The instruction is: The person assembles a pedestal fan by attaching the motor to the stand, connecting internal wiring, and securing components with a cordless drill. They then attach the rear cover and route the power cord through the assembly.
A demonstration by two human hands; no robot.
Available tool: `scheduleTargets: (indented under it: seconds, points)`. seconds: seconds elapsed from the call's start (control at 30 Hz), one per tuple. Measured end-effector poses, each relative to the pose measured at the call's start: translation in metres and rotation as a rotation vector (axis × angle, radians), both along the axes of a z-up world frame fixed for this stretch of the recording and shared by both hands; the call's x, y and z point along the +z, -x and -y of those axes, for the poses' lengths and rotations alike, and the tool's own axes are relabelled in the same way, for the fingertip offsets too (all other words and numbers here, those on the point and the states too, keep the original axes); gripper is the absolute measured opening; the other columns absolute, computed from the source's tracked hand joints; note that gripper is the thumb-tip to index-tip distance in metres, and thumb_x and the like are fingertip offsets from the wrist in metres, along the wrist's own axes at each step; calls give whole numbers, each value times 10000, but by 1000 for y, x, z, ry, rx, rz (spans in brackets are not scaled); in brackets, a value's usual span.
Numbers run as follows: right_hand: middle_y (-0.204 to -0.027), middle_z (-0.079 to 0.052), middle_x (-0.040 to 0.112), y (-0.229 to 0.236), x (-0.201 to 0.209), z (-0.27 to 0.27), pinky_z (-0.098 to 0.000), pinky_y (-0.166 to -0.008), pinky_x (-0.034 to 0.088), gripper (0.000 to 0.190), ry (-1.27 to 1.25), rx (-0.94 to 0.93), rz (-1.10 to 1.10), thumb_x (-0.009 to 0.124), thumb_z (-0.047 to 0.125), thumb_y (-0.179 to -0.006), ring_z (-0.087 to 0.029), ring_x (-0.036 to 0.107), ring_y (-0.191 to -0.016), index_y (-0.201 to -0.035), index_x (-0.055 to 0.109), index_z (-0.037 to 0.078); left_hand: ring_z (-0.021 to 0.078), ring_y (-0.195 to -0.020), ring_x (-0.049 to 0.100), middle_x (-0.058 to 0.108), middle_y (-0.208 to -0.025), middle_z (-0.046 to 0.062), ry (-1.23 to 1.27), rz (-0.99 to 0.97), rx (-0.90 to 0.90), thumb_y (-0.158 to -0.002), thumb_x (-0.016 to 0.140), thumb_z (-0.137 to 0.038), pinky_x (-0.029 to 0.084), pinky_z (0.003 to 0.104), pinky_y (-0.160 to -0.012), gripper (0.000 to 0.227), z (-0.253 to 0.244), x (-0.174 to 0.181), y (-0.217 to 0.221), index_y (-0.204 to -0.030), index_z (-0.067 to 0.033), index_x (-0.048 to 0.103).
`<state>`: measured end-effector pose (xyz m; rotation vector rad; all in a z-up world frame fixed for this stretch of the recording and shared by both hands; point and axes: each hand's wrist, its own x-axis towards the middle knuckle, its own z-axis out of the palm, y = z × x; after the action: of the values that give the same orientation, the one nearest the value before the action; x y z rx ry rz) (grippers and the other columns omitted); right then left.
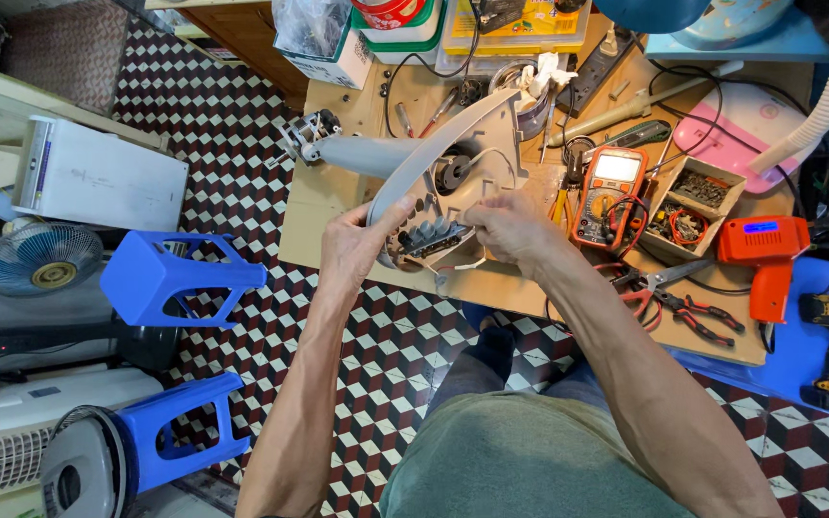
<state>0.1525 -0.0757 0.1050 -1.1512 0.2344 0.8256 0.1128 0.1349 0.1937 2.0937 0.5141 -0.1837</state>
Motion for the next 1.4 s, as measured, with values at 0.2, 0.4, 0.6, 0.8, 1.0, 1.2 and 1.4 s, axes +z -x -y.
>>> scheduleTargets:
  seconds: [0.2,0.4,0.6,0.8,1.0,1.2,1.4]
  points:
    - [-480,76,338,-27,-29,-12,-264,-349,144,268,-5,-2,-142,629,176,-924,-64,231,-365,-707,476,139,79,-602,594,677,-731,26,32,-55,20,-777,807,-506,476,248,-540,553,0,2,2,-1082,-44,815]
    - [-487,71,313,-22,-59,-23,-253,-346,137,175,-117,-35,-323,588,205,-932,-70,200,-367,-782,529,135,94,-755,695,775,-896,51,-18,-38,-113,-760,811,-423,554,251,-670,572,3,-11,11,-1160,-19,748]
    - [-485,70,299,-19,-87,-33,-251,-349,140,176,-152,-25,-380,608,207,-924,-73,197,-373,-793,537,113,226,-986,741,749,-1115,156,-181,-62,-254,-736,787,-277,578,349,-851,686,5,-25,20,-1351,-42,594]
    - [-489,83,284,-11,-122,-44,-254,-355,135,218,-163,-49,-431,573,255,-947,-70,185,-380,-791,543,106,364,-1087,678,708,-1177,192,-434,106,-366,-772,760,-196,526,451,-922,599,12,-39,18,-1327,-56,582]
    - [-484,78,279,0,-143,-55,-259,-357,144,215,-290,-222,-557,555,269,-968,-78,204,-380,-786,503,166,389,-1073,653,658,-1206,168,-575,-45,-329,-844,714,-190,510,488,-912,465,26,-48,5,-1287,-95,606]
    - [-537,38,402,38,-126,-73,-248,-385,220,201,-485,-501,-464,528,263,-981,-92,305,-417,-828,552,135,369,-1089,632,637,-1197,170,-515,41,-273,-842,689,-156,492,473,-929,444,28,-55,8,-1264,-62,588]
    - [-570,79,375,61,-99,-70,-231,-389,252,183,-534,-482,-266,578,184,-957,-61,304,-432,-785,527,152,336,-1060,648,645,-1171,173,-403,111,-202,-844,643,-82,511,424,-923,429,30,-58,17,-1266,-40,584]
